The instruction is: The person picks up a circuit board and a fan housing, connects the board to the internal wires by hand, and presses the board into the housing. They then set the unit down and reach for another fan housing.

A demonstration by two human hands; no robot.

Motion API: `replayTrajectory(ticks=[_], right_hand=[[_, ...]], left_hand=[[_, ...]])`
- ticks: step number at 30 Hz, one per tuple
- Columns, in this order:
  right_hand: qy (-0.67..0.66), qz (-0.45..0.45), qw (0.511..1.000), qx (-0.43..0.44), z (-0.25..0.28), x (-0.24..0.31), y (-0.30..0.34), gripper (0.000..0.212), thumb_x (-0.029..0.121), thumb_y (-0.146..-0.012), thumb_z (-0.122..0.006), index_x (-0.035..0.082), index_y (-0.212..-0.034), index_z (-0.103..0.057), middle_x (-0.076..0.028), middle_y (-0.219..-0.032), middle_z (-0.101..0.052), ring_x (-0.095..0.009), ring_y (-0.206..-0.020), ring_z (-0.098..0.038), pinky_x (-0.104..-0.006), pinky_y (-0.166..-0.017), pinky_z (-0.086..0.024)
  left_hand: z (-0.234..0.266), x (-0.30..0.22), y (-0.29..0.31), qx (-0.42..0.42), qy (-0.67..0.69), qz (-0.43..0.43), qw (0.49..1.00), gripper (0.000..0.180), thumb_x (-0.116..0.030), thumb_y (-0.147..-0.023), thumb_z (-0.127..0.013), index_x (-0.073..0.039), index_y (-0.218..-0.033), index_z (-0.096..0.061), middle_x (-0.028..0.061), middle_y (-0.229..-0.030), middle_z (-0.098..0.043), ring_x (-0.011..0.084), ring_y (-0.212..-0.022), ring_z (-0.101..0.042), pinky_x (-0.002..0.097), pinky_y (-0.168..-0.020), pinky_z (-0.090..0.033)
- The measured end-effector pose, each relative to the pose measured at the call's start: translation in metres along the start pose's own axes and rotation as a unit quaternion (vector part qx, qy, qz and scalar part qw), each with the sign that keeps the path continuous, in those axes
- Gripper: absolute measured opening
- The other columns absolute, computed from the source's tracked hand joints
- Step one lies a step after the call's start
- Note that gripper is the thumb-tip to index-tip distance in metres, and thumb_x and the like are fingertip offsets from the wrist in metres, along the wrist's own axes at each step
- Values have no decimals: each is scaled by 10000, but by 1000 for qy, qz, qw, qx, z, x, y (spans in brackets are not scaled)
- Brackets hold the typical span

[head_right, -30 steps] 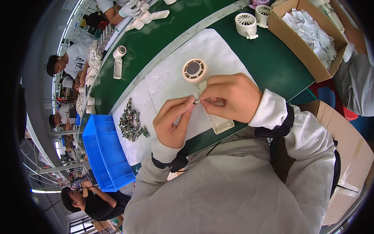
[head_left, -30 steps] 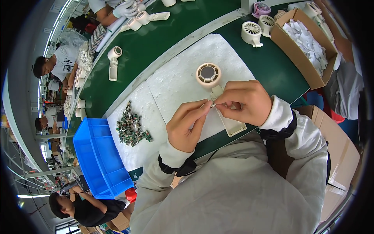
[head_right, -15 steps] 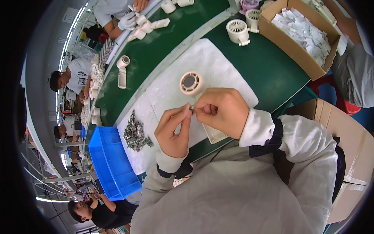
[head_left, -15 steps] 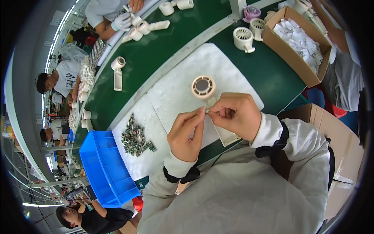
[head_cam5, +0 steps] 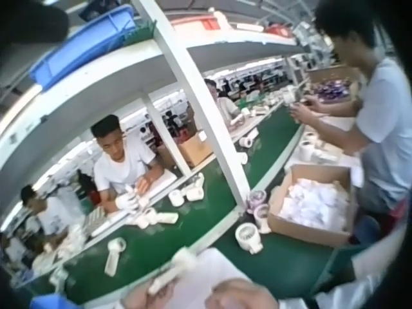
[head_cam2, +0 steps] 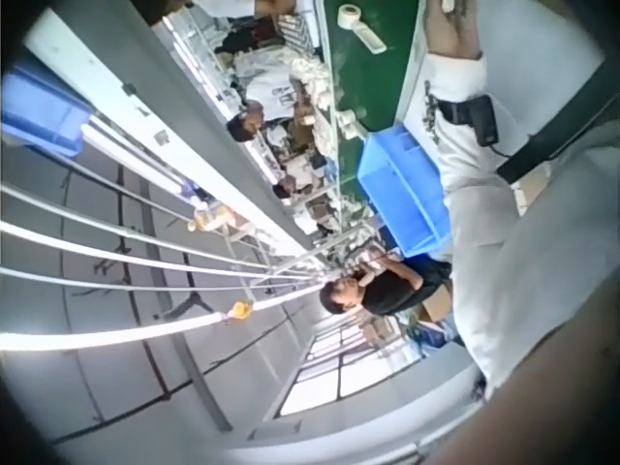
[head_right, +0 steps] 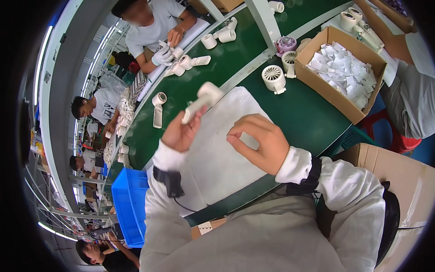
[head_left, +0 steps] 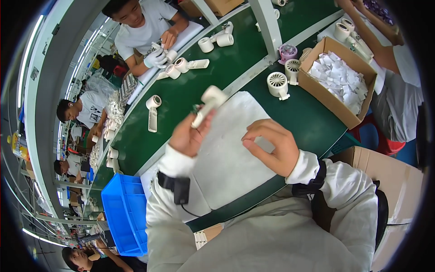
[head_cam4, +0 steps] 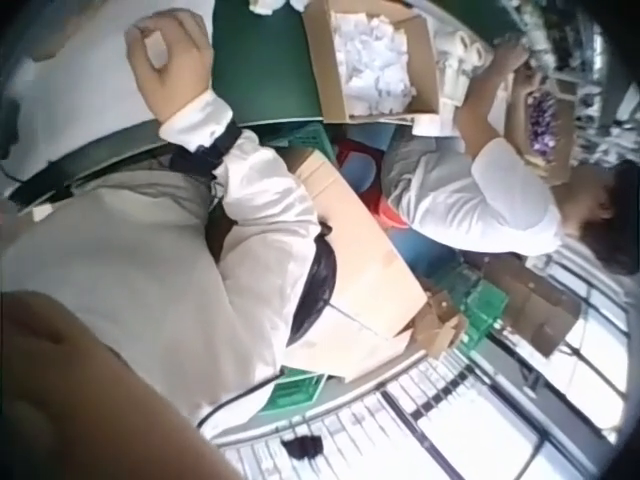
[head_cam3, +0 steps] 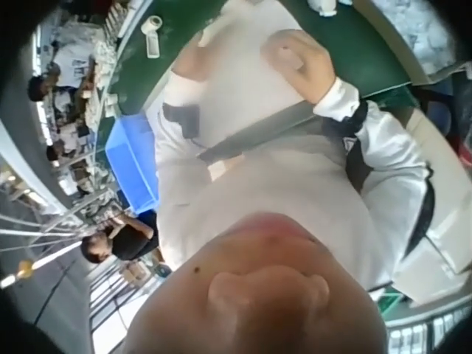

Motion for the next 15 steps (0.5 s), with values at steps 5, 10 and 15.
replayTrajectory(ticks=[5,10,15], right_hand=[[79,30,988,128,-28,-16,13,106,98,-891,-735,38,-965,-687,-88,-917,-653,-284,-914,-630,-394,-840,-521],[237,101,944,207,-51,-17,33,181,195,-877,-739,77,-995,-669,-57,-1004,-624,-257,-1034,-594,-379,-888,-499],[250,82,943,203,-50,-22,34,206,238,-867,-745,103,-995,-655,-35,-1036,-600,-228,-1073,-573,-343,-888,-480]], left_hand=[[93,-80,-104,-164,-248,-118,948,433,-122,-931,-704,72,-1279,-536,203,-1243,-639,325,-1113,-675,394,-954,-583],[59,-143,-131,-273,-720,-324,549,555,-217,-869,-780,33,-1312,-558,226,-1219,-653,360,-1101,-673,417,-965,-535],[-65,-107,-188,-41,-746,-414,520,425,-250,-860,-776,-48,-1217,-663,200,-1145,-706,347,-1070,-691,398,-938,-535]])
Point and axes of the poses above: each hand's wrist, its own y-axis away from the middle knuckle, its own z-axis out of the back of the hand, x = y × z, the point moved 9 cm from there along -y, towards the middle knuckle
